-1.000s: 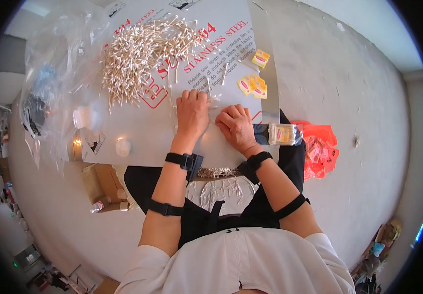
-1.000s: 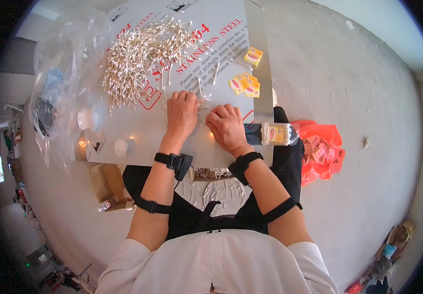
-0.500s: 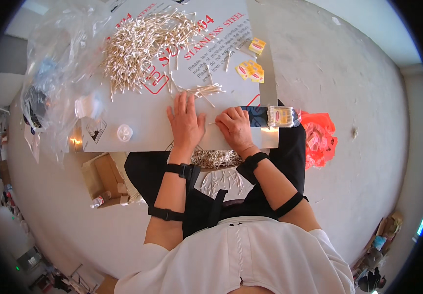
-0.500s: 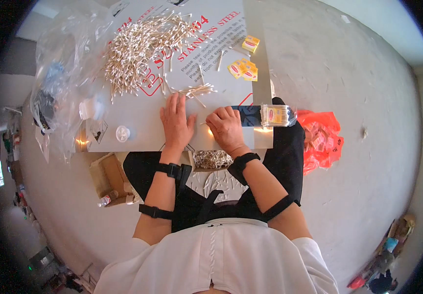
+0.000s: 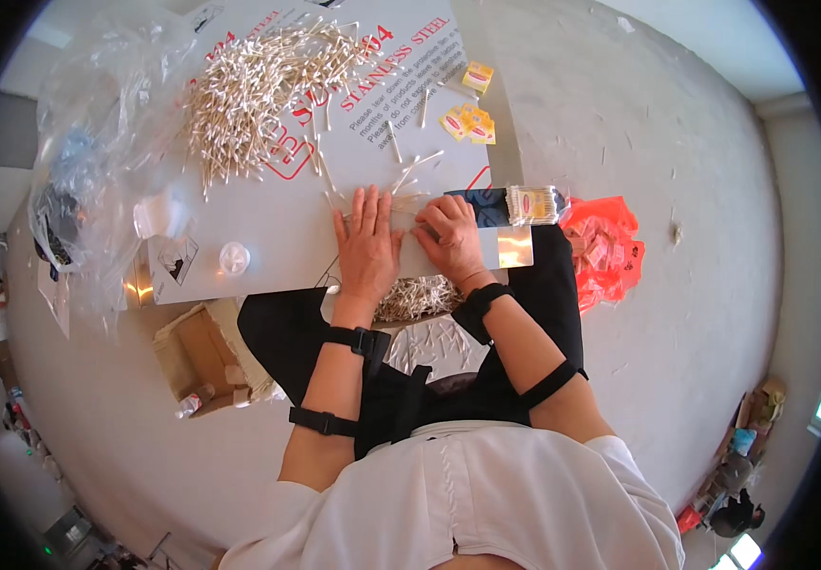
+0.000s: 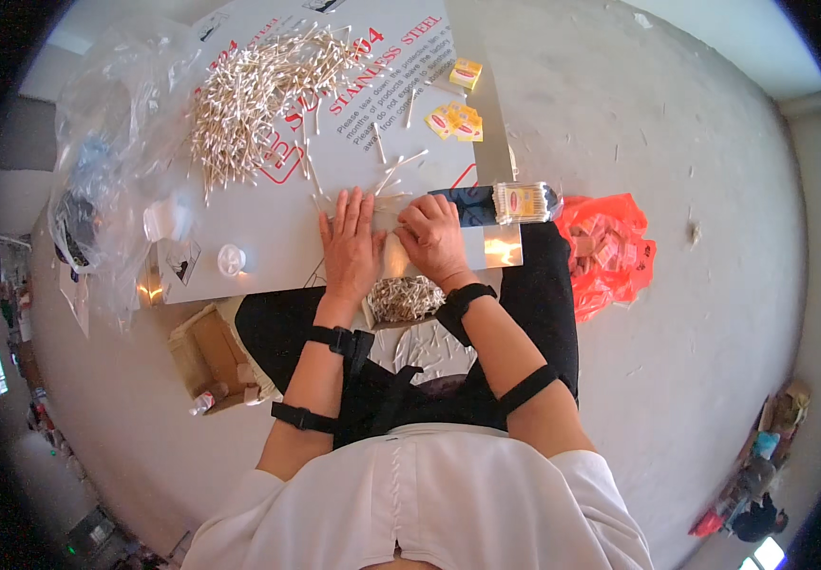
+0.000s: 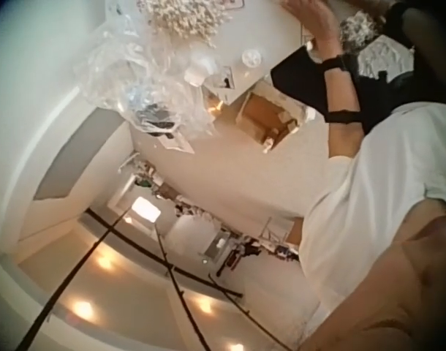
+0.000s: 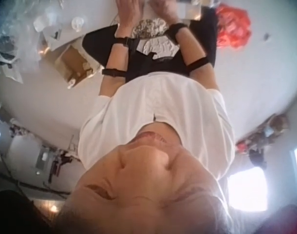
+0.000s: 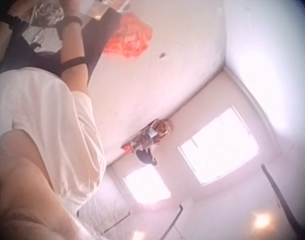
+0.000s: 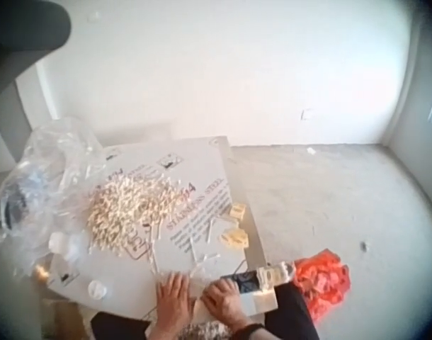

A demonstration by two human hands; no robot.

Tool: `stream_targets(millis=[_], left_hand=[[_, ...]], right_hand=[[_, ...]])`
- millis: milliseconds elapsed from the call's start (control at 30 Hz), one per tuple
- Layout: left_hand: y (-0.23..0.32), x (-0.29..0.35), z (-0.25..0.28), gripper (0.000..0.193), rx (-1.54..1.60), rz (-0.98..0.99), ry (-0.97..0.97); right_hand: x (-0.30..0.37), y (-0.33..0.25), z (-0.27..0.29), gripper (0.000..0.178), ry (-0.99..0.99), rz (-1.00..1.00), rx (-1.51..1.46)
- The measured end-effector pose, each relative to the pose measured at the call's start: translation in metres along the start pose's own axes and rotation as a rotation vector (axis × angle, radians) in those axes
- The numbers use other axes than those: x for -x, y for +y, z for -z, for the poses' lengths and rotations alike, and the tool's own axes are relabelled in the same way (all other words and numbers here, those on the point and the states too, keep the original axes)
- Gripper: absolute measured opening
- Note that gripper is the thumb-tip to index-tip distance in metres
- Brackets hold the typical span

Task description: Packaging loose cotton swabs into small plastic bags and sealing them with stickers.

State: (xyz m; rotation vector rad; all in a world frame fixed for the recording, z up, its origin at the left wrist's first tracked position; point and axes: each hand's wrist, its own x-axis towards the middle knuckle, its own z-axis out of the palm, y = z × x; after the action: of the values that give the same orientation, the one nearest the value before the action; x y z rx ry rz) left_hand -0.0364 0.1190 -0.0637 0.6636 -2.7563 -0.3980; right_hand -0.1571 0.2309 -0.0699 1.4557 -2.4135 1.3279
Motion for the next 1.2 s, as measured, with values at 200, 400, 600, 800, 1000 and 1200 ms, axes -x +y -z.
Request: stream_targets(millis=[200, 400, 600, 800, 1000, 1200], left_hand=[[-0.027, 0.014, 0.005, 0.069, 0.121, 0.183, 0.286], [-0.032, 0.007, 0.021, 0.075, 0.149, 0.112, 0.194], [-0.025, 0.006, 0.013, 0.066, 0.163, 0.117, 0.246], [-0.024, 0.004, 0.012, 0.032, 0.035, 0.143, 0.243], [-0.035, -0.003, 0.013, 0.015, 0.016, 0.054, 0.205], [-0.064, 0.0, 0.025, 0.016, -0.03, 0.064, 0.238]], right_hand=[[0.0, -0.002, 0.001, 0.048, -0.011, -0.087, -0.122], [-0.033, -0.006, 0.016, 0.1, -0.297, 0.055, 0.053], [-0.042, 0.007, -0.003, 0.075, -0.324, 0.116, 0.056], [-0.039, 0.004, -0.016, 0.046, -0.202, 0.14, 0.033], [-0.036, 0.006, -0.023, 0.019, -0.111, 0.246, 0.063], [-0.034, 0.02, -0.011, 0.011, -0.056, 0.251, 0.015]])
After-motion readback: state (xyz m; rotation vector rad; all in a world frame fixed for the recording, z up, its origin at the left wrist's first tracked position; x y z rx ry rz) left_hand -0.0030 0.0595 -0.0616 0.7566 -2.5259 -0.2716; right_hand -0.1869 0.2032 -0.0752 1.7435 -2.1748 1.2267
